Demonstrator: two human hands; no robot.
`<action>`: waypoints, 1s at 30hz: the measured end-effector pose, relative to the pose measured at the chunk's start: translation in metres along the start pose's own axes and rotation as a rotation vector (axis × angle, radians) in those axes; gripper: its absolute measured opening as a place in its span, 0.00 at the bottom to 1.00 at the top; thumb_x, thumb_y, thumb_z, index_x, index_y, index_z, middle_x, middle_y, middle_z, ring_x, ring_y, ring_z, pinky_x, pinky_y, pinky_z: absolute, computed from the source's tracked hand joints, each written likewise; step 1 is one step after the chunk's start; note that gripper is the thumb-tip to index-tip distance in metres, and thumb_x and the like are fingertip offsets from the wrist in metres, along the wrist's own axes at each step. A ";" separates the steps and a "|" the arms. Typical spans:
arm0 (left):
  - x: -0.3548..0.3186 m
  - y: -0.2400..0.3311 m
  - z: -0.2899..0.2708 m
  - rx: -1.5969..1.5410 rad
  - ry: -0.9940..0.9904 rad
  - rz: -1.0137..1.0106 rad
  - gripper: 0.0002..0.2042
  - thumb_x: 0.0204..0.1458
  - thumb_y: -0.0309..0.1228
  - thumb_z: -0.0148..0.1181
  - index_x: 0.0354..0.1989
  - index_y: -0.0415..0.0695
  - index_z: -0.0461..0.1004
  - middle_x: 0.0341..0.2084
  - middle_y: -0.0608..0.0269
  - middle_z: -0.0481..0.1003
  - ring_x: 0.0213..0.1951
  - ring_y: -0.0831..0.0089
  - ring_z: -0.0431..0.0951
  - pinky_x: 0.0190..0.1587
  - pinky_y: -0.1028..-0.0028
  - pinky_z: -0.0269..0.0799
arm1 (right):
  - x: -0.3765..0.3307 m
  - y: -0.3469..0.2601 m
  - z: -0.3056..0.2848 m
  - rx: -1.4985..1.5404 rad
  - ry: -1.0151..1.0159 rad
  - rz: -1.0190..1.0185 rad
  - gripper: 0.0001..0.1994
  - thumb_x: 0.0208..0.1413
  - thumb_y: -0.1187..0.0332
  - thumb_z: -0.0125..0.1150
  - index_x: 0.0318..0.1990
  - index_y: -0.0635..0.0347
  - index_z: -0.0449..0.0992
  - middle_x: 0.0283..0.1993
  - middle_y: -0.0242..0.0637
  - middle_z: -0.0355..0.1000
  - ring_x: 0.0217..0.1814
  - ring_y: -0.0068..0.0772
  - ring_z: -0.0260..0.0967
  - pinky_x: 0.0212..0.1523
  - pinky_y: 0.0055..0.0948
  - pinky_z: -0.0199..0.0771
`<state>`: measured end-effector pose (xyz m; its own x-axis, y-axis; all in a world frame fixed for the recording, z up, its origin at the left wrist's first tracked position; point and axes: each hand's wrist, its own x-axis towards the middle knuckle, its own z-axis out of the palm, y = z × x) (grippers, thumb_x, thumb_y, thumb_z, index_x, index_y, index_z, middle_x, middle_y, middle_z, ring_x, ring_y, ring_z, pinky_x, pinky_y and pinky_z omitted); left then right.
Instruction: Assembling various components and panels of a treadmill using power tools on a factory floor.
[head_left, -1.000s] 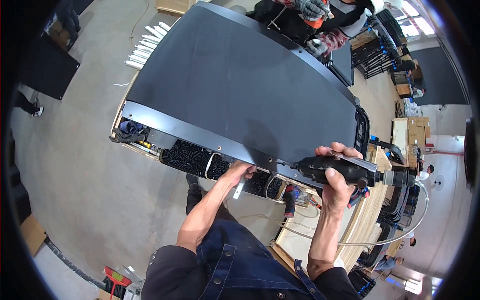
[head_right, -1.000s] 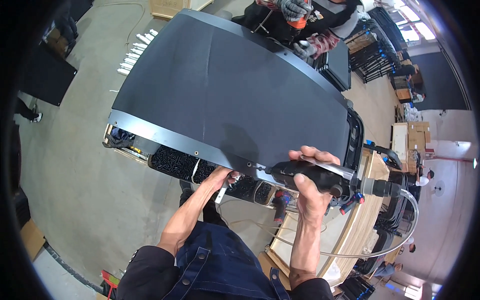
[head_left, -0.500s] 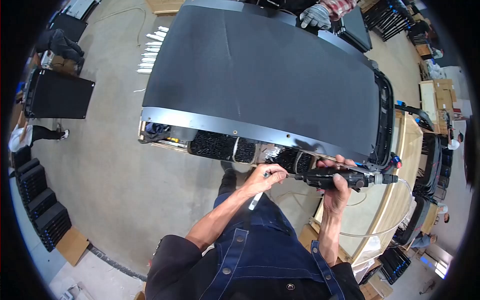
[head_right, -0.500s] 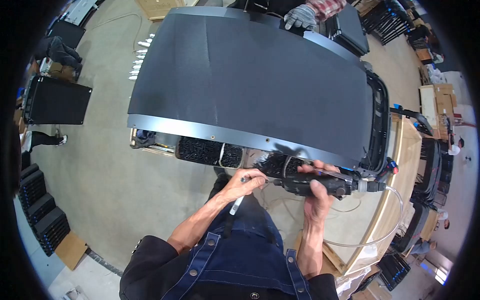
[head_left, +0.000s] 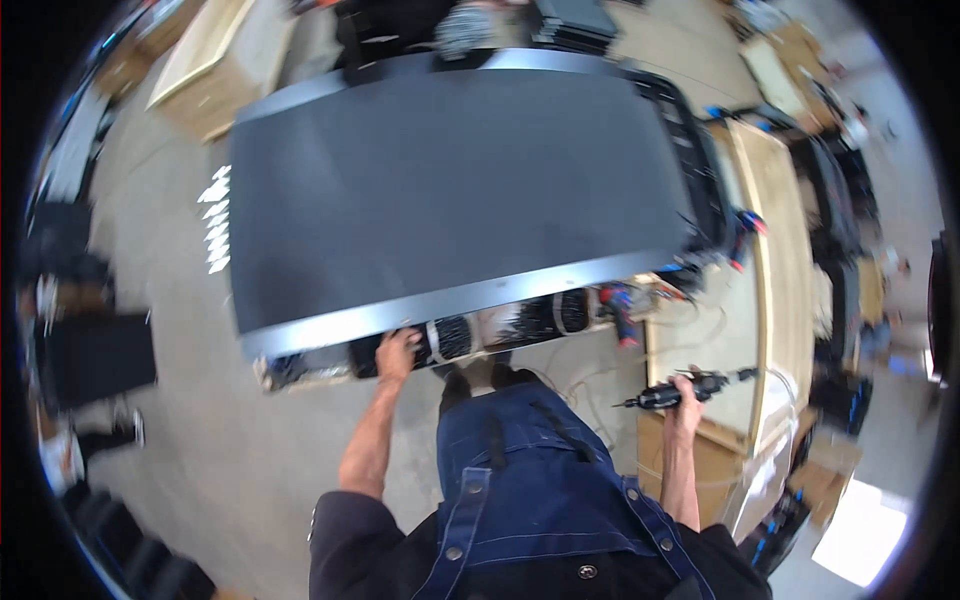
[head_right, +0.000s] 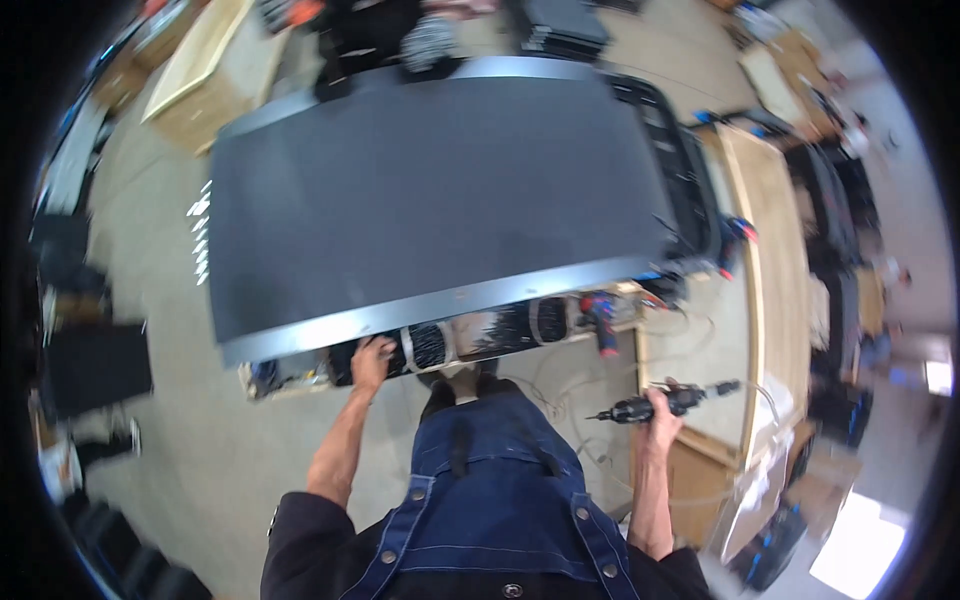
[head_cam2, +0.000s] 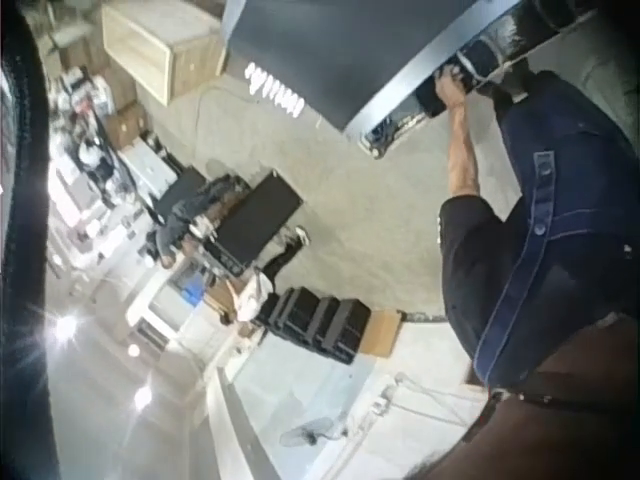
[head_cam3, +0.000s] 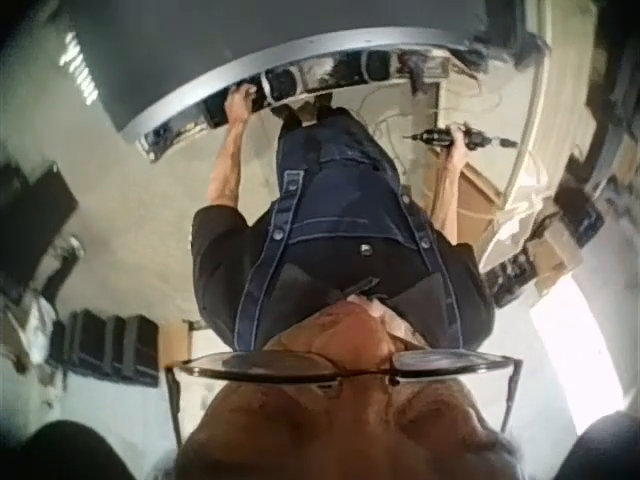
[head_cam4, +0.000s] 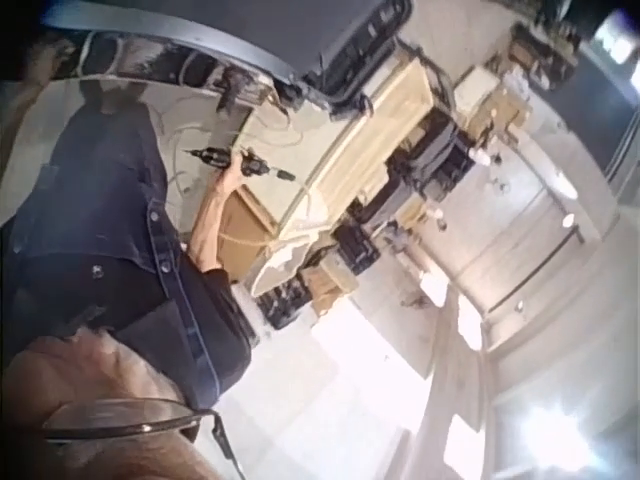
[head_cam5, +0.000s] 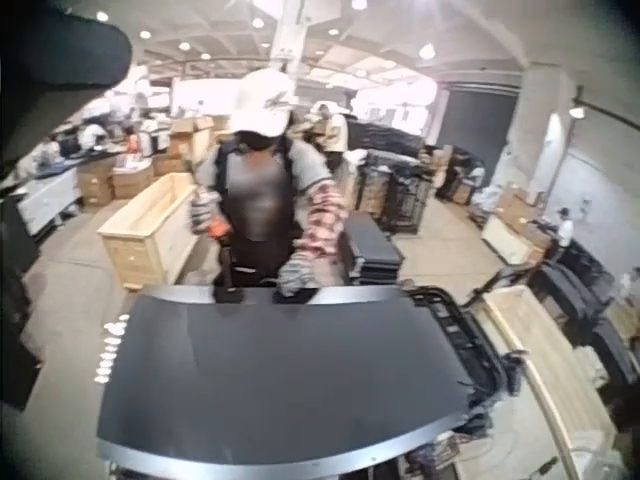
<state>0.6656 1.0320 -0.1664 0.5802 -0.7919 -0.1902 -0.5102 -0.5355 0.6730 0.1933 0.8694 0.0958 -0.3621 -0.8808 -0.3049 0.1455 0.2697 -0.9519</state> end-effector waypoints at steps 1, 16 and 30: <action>-0.005 -0.028 -0.005 -0.009 -0.036 0.003 0.11 0.46 0.21 0.64 0.39 0.45 0.79 0.39 0.56 0.78 0.40 0.54 0.80 0.46 0.62 0.77 | 0.008 0.010 -0.008 -0.021 0.019 -0.006 0.27 0.49 0.79 0.67 0.58 0.65 0.65 0.38 0.41 0.72 0.35 0.33 0.75 0.40 0.34 0.81; -0.066 0.038 -0.007 -0.281 -0.148 -0.315 0.18 0.56 0.34 0.65 0.51 0.35 0.76 0.41 0.57 0.80 0.41 0.69 0.79 0.46 0.71 0.75 | 0.257 0.048 -0.089 -0.796 -0.216 0.040 0.22 0.40 0.65 0.79 0.42 0.65 0.78 0.36 0.33 0.78 0.39 0.23 0.72 0.44 0.28 0.73; -0.038 0.271 -0.085 0.232 0.369 -0.184 0.20 0.50 0.28 0.69 0.51 0.37 0.72 0.48 0.52 0.71 0.51 0.57 0.73 0.53 0.63 0.70 | 0.340 0.248 -0.153 -0.551 -0.202 0.105 0.29 0.45 0.78 0.70 0.59 0.63 0.71 0.52 0.38 0.74 0.52 0.33 0.73 0.52 0.31 0.74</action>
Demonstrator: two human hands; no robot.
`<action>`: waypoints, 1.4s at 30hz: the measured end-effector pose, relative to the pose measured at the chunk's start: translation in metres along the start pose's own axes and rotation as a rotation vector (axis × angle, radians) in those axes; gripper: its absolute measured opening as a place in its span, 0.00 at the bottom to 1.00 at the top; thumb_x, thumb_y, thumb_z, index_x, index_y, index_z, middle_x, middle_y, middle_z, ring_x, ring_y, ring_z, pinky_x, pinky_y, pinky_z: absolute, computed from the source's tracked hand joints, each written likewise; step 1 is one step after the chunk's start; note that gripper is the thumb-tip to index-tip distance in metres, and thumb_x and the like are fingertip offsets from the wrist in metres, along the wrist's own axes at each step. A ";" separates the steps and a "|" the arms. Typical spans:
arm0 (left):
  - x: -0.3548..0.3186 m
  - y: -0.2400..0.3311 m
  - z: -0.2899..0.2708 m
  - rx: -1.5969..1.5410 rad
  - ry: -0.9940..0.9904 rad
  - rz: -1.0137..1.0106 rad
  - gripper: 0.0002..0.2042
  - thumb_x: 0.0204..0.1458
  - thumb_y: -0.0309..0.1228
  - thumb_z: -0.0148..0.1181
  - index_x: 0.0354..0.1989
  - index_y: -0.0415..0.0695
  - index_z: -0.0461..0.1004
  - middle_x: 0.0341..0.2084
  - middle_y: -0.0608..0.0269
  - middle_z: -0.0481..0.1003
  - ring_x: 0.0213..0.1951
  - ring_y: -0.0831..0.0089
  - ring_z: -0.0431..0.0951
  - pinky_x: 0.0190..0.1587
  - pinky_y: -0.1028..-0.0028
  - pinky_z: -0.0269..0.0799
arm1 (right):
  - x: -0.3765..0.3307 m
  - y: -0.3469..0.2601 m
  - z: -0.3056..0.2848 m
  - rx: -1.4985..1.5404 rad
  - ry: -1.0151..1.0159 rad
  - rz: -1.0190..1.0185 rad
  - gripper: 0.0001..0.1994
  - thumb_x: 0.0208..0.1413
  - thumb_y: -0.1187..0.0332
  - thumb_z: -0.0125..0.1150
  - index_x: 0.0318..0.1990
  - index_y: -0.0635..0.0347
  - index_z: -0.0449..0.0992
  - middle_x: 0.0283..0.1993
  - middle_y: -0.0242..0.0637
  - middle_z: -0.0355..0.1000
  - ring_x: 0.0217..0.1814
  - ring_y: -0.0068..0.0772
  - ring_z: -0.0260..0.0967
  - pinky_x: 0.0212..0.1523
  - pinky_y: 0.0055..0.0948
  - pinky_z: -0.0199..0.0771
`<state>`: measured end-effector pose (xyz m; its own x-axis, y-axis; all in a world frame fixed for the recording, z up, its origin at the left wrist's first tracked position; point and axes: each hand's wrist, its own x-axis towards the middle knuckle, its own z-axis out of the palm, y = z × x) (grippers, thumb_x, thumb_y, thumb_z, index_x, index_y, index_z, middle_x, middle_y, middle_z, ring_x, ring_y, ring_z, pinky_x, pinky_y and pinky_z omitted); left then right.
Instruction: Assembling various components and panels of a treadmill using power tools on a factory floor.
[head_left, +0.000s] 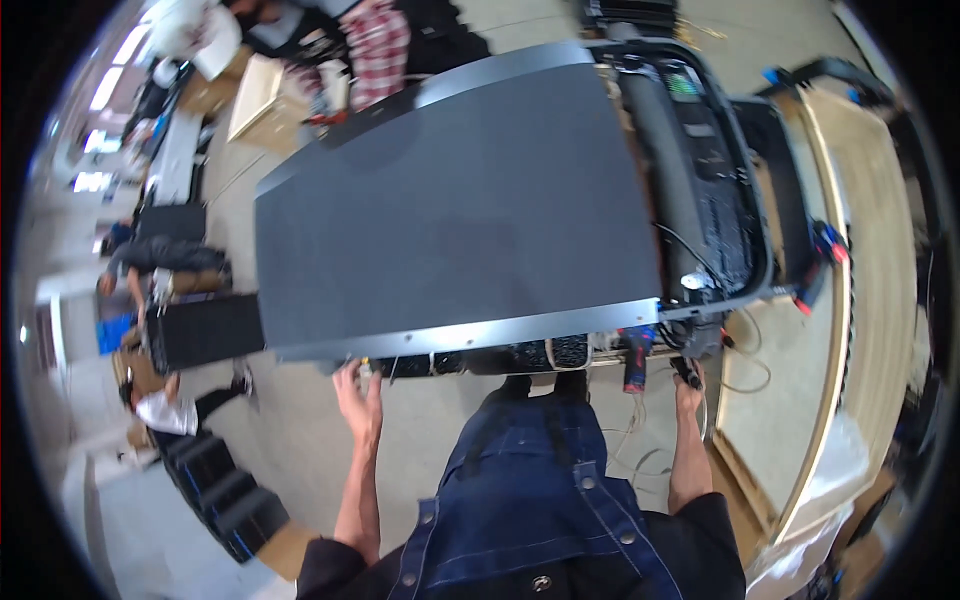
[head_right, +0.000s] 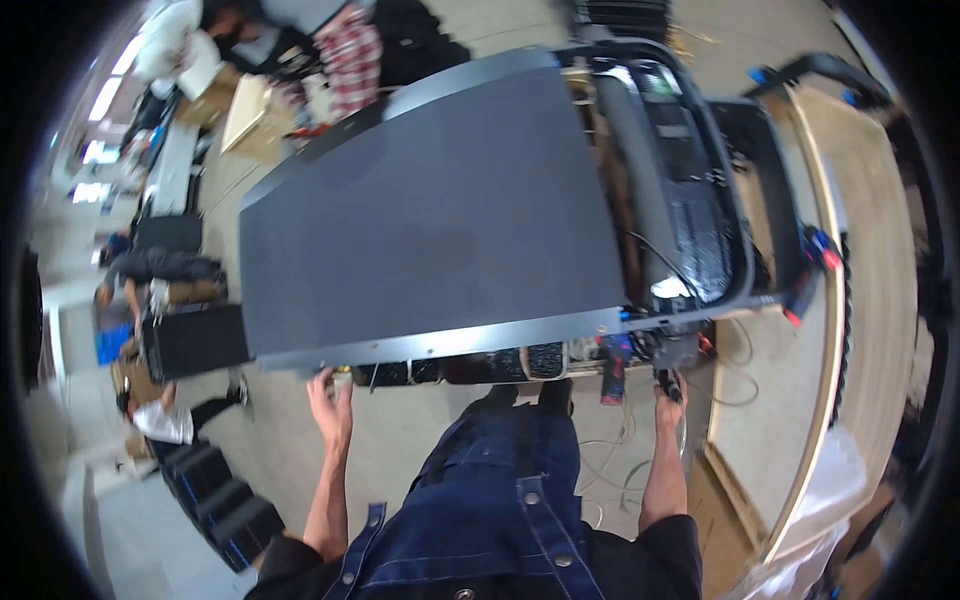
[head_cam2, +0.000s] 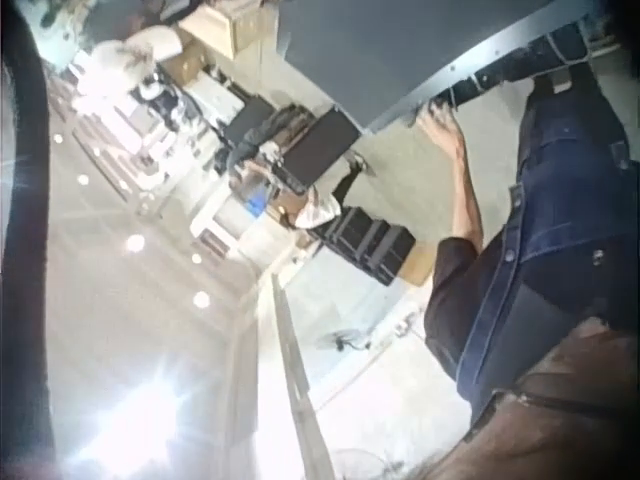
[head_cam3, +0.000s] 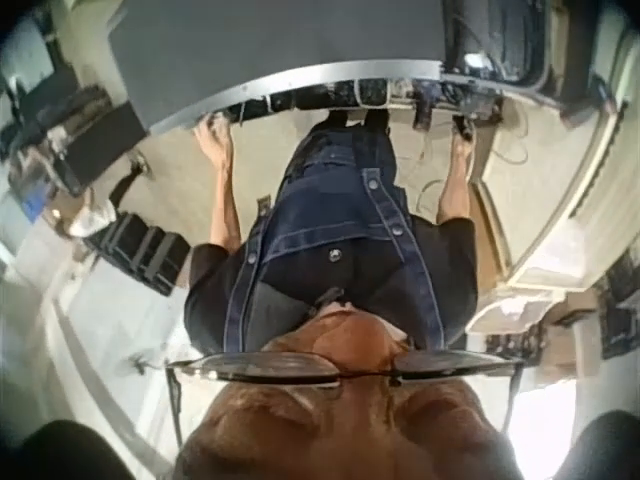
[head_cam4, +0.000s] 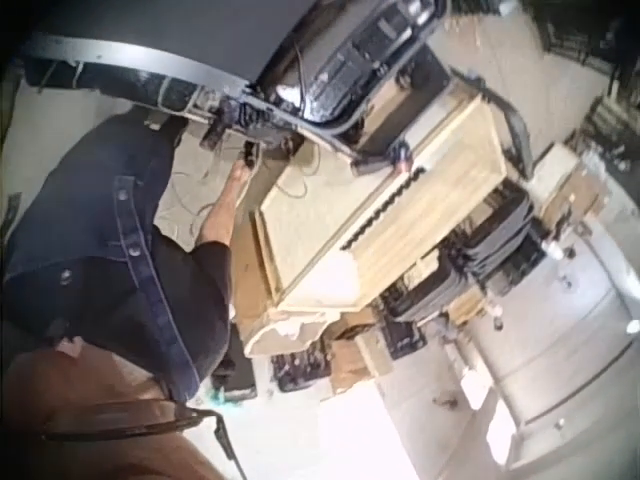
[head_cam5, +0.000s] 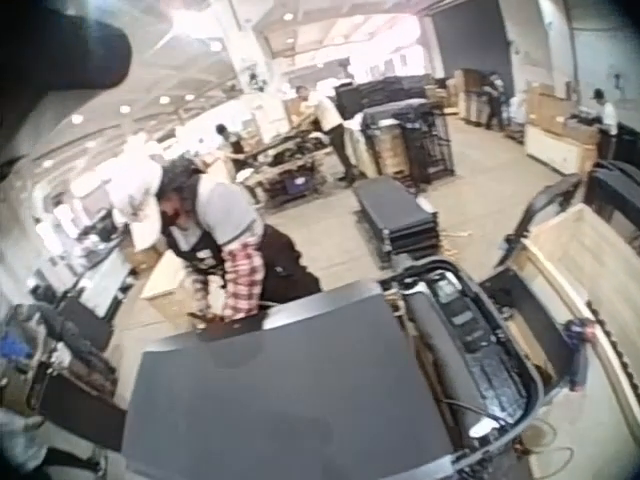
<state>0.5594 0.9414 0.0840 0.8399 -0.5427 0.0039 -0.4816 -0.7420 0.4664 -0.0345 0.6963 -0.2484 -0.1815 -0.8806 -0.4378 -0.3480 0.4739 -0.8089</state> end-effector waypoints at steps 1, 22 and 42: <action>0.008 0.005 -0.001 0.166 0.041 0.144 0.24 0.47 0.27 0.71 0.53 0.39 0.71 0.51 0.49 0.69 0.55 0.53 0.70 0.55 0.60 0.69 | -0.001 0.006 -0.007 0.007 0.060 0.096 0.28 0.48 0.77 0.69 0.59 0.63 0.71 0.51 0.38 0.74 0.48 0.30 0.73 0.47 0.30 0.76; 0.047 -0.070 -0.035 0.352 0.149 0.643 0.38 0.45 0.30 0.67 0.69 0.48 0.61 0.64 0.42 0.62 0.67 0.47 0.61 0.68 0.51 0.56 | -0.216 -0.332 0.217 0.791 -0.828 0.400 0.24 0.59 0.51 0.66 0.56 0.55 0.73 0.55 0.38 0.73 0.57 0.42 0.70 0.58 0.39 0.74; 0.242 -0.274 -0.104 -0.363 -0.059 -0.280 0.34 0.56 0.55 0.60 0.44 0.25 0.76 0.36 0.50 0.79 0.39 0.66 0.77 0.44 0.65 0.73 | -0.046 -0.419 0.165 -0.254 -0.169 -0.577 0.32 0.60 0.49 0.61 0.50 0.80 0.74 0.46 0.56 0.79 0.49 0.41 0.78 0.51 0.35 0.74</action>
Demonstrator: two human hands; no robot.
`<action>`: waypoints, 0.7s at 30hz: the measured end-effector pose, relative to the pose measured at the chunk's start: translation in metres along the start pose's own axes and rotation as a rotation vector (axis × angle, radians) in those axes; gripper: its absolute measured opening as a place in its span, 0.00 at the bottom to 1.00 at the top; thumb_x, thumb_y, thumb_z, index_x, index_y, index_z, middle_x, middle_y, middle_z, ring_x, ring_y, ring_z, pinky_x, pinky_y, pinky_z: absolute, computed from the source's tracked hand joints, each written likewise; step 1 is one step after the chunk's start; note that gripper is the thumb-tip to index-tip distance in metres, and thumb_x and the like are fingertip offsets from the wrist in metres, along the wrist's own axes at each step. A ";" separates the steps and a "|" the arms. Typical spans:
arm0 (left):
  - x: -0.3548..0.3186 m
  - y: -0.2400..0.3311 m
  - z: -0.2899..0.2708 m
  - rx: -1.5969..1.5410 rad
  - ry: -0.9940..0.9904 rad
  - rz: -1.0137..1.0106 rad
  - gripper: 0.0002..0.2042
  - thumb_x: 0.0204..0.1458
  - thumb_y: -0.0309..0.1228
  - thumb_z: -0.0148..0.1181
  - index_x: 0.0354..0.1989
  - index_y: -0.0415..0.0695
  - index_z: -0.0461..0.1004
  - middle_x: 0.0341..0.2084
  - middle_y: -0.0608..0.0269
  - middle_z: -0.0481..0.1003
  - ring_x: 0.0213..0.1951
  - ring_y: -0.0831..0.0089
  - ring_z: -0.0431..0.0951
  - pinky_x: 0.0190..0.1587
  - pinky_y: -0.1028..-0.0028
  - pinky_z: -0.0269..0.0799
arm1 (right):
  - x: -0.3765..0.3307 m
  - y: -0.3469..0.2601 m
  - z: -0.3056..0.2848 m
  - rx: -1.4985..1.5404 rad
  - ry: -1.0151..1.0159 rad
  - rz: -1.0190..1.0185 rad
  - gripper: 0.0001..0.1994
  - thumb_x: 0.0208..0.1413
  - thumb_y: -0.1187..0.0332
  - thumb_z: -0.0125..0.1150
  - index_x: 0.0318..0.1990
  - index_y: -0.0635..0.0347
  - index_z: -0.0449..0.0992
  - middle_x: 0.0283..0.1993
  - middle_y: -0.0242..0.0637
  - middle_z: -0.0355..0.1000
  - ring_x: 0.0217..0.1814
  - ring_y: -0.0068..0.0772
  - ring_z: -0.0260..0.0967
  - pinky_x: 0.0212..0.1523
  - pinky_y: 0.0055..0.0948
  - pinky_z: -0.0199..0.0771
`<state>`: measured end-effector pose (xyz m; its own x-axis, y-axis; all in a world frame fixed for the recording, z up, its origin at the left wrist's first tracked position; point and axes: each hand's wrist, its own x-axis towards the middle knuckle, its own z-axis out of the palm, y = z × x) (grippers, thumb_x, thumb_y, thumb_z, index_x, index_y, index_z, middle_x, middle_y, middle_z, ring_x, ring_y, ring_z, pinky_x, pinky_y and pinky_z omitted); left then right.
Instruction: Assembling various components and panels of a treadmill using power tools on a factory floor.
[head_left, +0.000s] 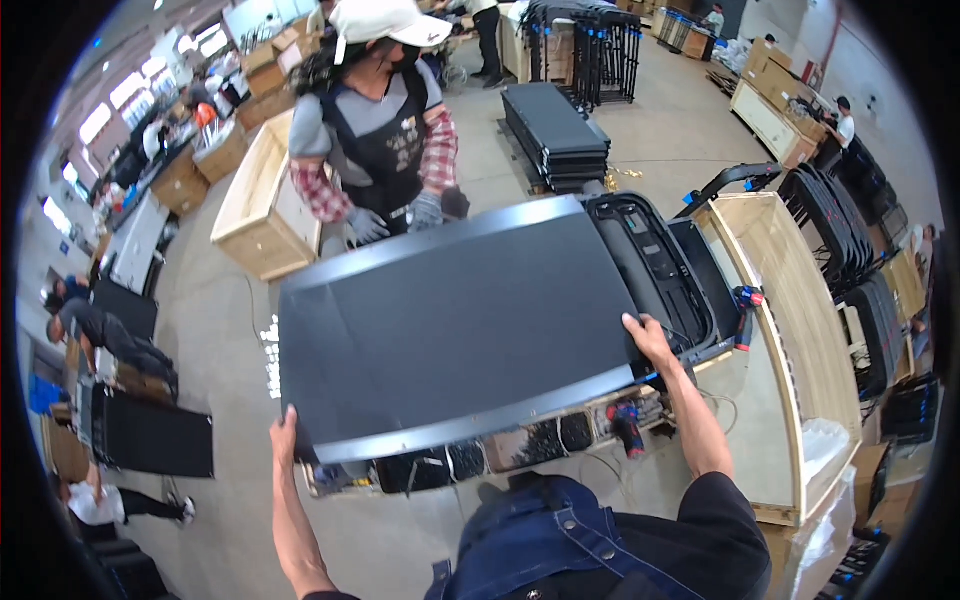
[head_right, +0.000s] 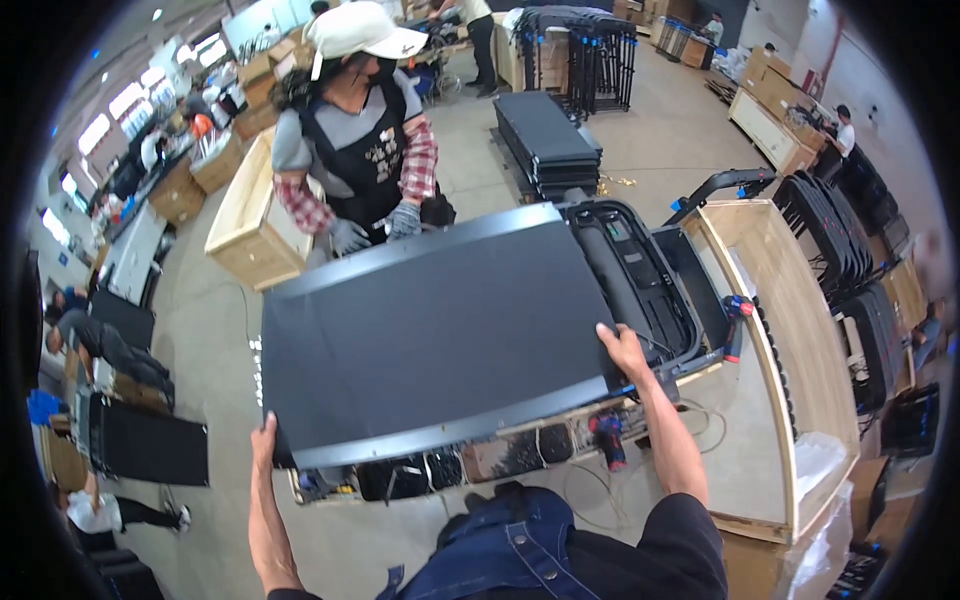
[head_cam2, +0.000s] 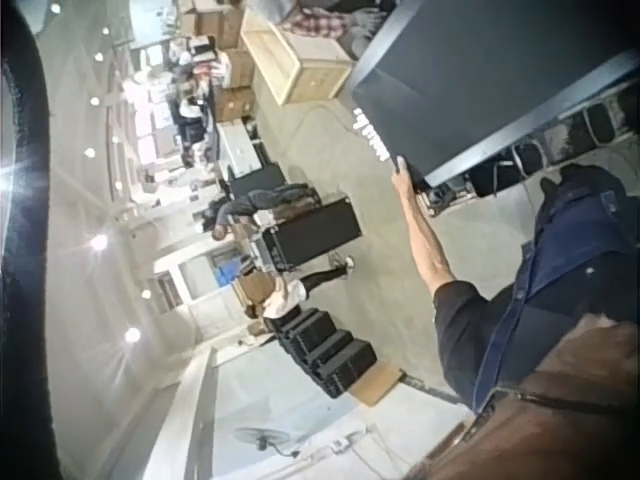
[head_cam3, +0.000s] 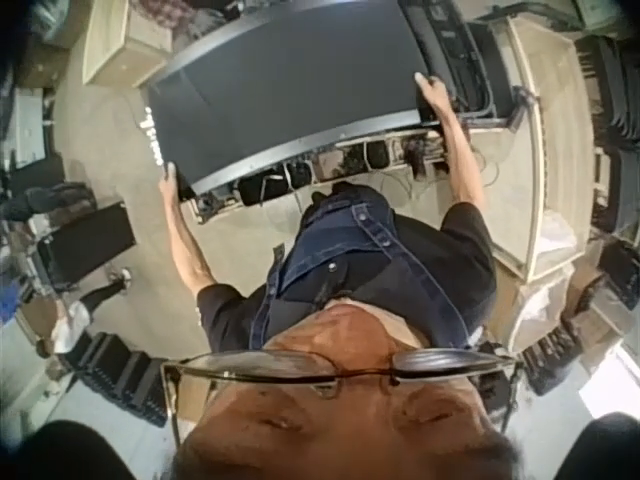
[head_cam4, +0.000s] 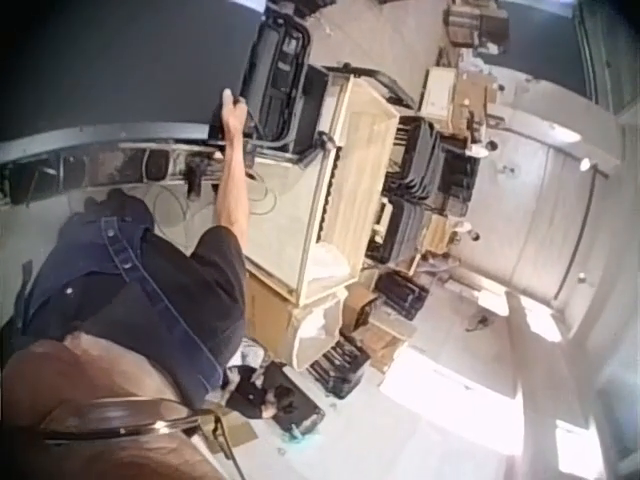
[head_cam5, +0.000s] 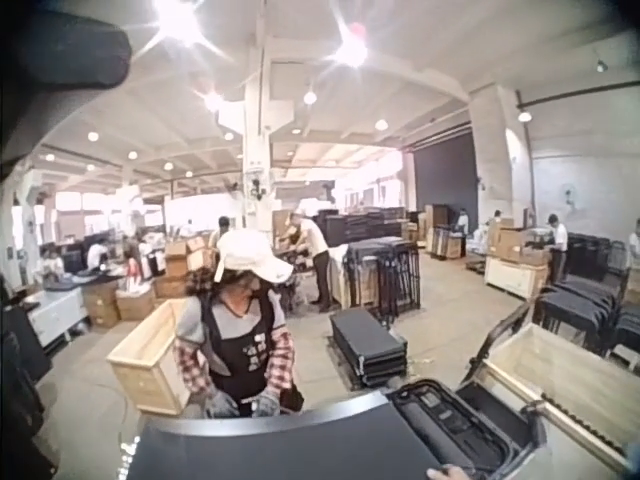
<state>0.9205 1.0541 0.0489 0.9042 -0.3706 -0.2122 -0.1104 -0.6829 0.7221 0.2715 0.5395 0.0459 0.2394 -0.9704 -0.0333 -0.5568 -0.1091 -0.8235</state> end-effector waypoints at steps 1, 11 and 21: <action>-0.002 0.002 0.006 -0.001 0.002 -0.028 0.35 0.54 0.55 0.62 0.45 0.24 0.76 0.37 0.48 0.79 0.40 0.64 0.77 0.46 0.64 0.73 | 0.000 -0.005 0.001 0.105 -0.053 0.109 0.31 0.60 0.49 0.62 0.50 0.80 0.74 0.45 0.52 0.79 0.47 0.37 0.77 0.49 0.33 0.74; -0.026 0.070 -0.052 -0.056 0.151 -0.130 0.36 0.50 0.50 0.69 0.48 0.20 0.74 0.40 0.44 0.79 0.41 0.61 0.80 0.48 0.65 0.74 | -0.005 -0.095 -0.043 0.320 -0.154 0.304 0.29 0.57 0.59 0.66 0.51 0.84 0.72 0.45 0.52 0.78 0.45 0.34 0.77 0.46 0.31 0.75; -0.014 0.138 -0.083 -0.045 -0.194 -0.238 0.26 0.58 0.47 0.62 0.48 0.29 0.78 0.40 0.49 0.80 0.39 0.63 0.80 0.43 0.63 0.75 | 0.016 -0.162 -0.119 0.239 -0.369 0.338 0.25 0.60 0.56 0.62 0.53 0.73 0.74 0.49 0.47 0.77 0.49 0.35 0.75 0.54 0.35 0.71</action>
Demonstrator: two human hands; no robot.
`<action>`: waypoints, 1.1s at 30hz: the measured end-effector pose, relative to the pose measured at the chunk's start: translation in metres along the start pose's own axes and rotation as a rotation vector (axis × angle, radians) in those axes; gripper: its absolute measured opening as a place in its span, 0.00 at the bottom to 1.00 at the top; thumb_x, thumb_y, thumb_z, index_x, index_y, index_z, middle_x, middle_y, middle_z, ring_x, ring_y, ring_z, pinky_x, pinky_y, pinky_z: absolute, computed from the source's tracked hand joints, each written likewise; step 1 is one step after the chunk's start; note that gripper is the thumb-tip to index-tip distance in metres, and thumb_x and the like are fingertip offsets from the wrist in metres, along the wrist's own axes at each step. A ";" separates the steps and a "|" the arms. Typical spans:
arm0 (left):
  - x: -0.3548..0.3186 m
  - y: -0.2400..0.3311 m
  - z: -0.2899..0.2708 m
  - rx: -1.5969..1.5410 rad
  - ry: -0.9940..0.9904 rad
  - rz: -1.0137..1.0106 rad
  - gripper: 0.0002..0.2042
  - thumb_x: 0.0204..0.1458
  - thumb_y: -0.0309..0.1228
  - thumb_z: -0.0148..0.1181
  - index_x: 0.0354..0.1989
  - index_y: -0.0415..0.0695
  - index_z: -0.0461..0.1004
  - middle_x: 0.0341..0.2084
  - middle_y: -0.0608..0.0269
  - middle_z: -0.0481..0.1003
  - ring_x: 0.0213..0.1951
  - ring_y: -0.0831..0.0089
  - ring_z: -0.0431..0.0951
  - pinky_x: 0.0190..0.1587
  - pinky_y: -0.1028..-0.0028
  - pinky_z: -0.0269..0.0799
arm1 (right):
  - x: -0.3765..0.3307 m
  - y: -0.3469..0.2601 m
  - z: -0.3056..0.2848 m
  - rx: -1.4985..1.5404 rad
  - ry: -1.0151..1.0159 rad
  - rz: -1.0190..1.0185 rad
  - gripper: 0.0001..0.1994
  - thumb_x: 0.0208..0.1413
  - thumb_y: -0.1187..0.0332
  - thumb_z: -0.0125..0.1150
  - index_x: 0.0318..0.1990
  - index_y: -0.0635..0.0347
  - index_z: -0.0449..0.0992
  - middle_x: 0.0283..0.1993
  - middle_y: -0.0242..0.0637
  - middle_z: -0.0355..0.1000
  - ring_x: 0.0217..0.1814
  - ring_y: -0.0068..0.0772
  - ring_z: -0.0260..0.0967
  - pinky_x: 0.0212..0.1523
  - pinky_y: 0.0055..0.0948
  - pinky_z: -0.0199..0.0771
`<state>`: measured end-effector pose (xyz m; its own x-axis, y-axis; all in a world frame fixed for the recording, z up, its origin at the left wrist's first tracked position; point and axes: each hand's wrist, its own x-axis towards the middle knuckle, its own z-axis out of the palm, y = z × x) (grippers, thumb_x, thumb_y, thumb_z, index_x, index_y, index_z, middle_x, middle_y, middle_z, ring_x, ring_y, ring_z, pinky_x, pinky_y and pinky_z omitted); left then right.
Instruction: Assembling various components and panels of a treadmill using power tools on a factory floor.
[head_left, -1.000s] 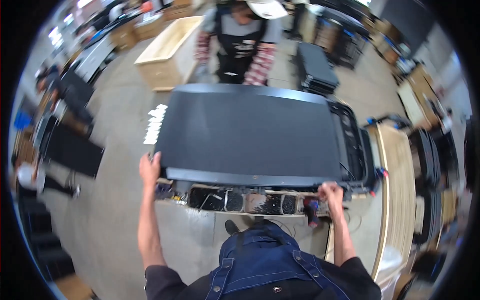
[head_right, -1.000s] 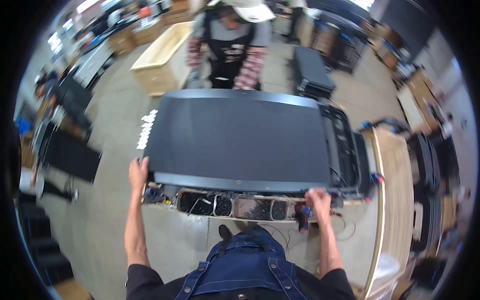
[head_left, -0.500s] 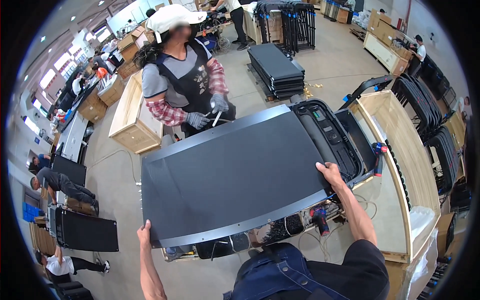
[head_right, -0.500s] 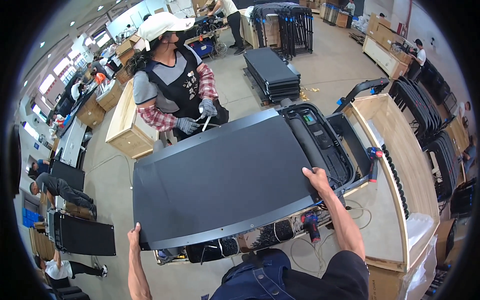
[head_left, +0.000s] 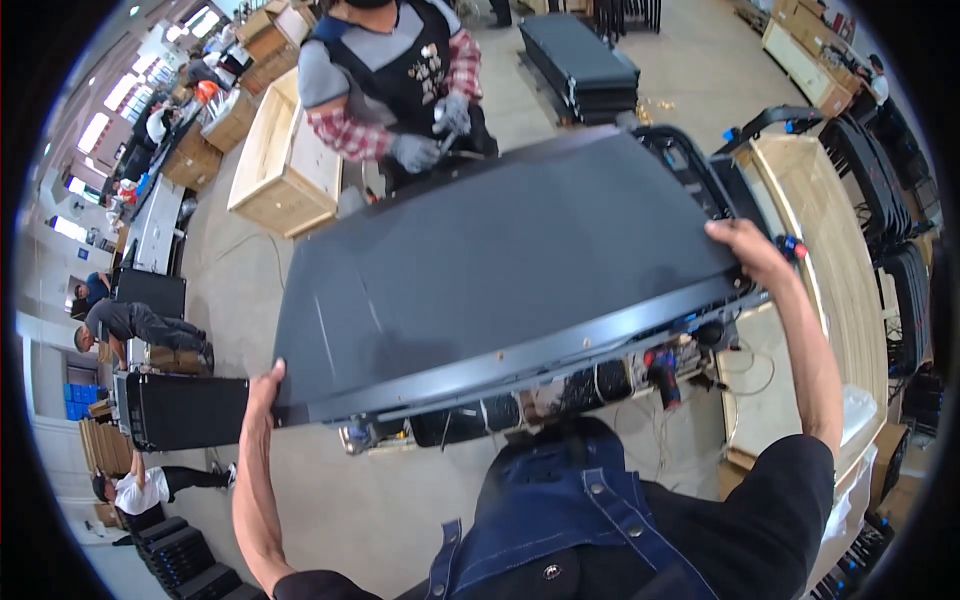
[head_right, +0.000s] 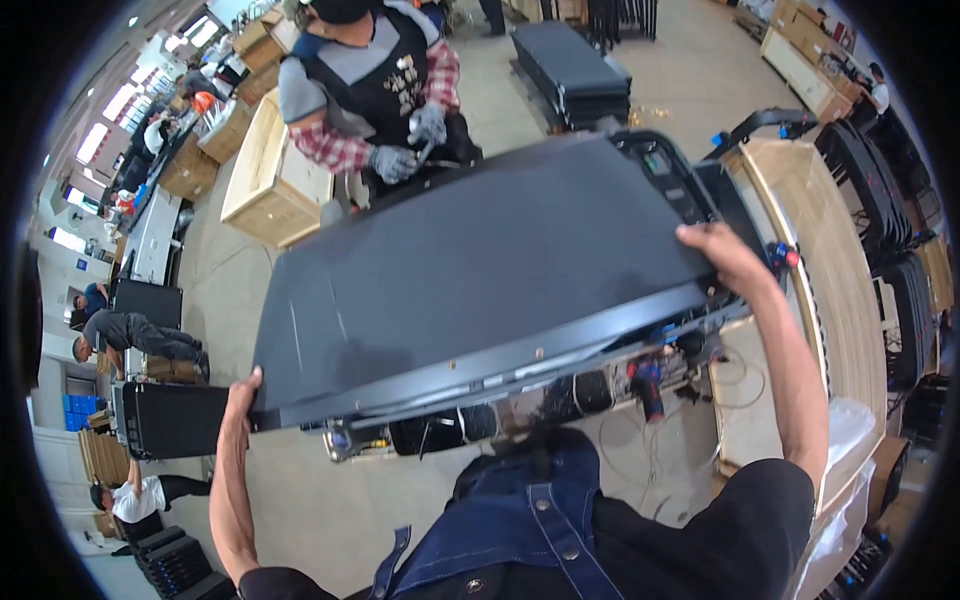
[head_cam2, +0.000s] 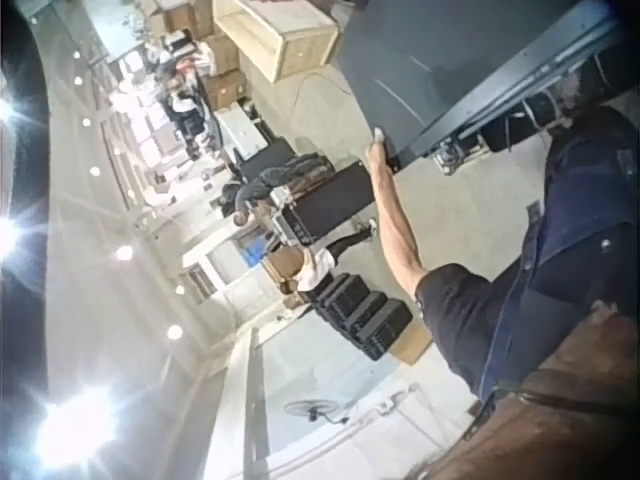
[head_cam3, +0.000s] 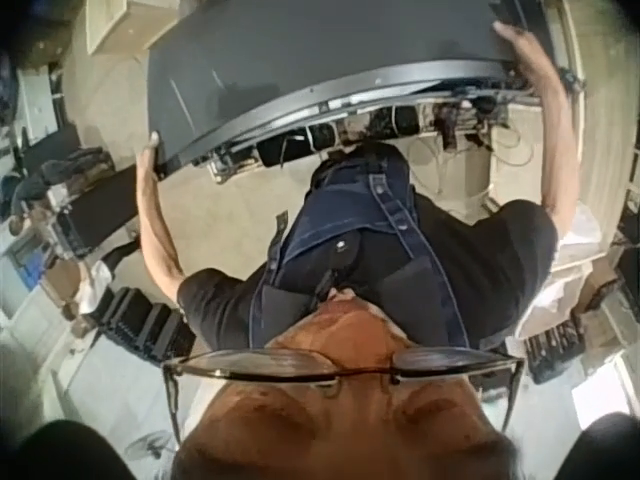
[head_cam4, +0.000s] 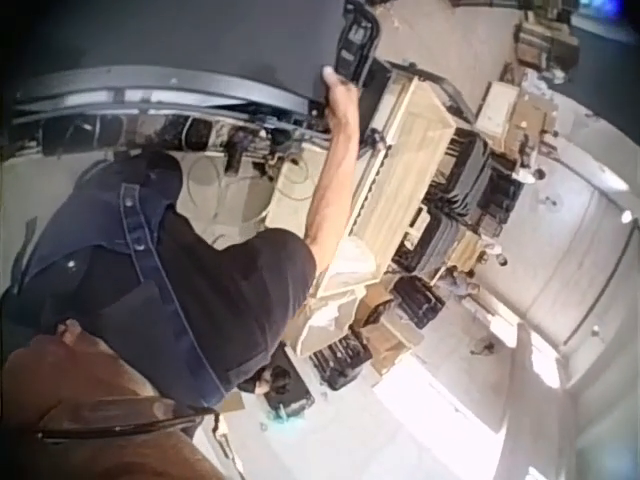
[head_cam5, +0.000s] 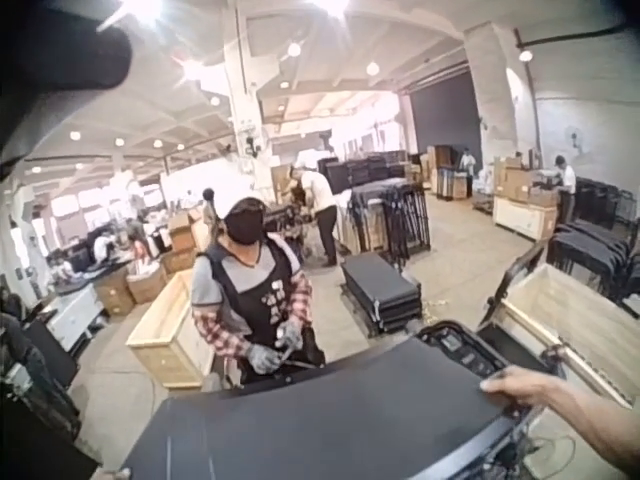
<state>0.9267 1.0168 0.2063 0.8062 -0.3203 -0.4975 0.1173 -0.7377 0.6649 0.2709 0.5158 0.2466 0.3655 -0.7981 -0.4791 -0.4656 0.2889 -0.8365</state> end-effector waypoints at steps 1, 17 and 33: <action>-0.001 0.009 -0.003 0.022 -0.002 -0.084 0.27 0.59 0.47 0.61 0.51 0.30 0.77 0.42 0.48 0.80 0.41 0.62 0.80 0.43 0.62 0.75 | -0.012 -0.004 0.004 -0.181 0.135 -0.124 0.24 0.61 0.58 0.61 0.54 0.73 0.74 0.48 0.47 0.77 0.48 0.34 0.75 0.54 0.34 0.72; 0.019 0.021 -0.010 0.111 -0.015 -0.117 0.27 0.59 0.50 0.60 0.47 0.32 0.77 0.37 0.48 0.80 0.35 0.61 0.81 0.37 0.60 0.75 | 0.000 0.117 0.401 0.757 -0.347 -0.122 0.11 0.59 0.65 0.59 0.43 0.65 0.74 0.33 0.41 0.72 0.35 0.33 0.71 0.32 0.34 0.70; 0.042 0.003 -0.011 0.936 -0.198 0.132 0.32 0.60 0.58 0.54 0.45 0.34 0.79 0.33 0.49 0.82 0.38 0.55 0.83 0.42 0.56 0.77 | -0.115 0.083 0.371 1.330 -0.235 0.428 0.16 0.56 0.58 0.71 0.40 0.50 0.67 0.26 0.22 0.56 0.17 0.14 0.52 0.15 0.17 0.52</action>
<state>0.9674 1.0076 0.1937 0.6569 -0.4662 -0.5926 -0.5463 -0.8360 0.0521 0.4890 0.8274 0.1332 0.5764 -0.4565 -0.6777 0.4744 0.8623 -0.1773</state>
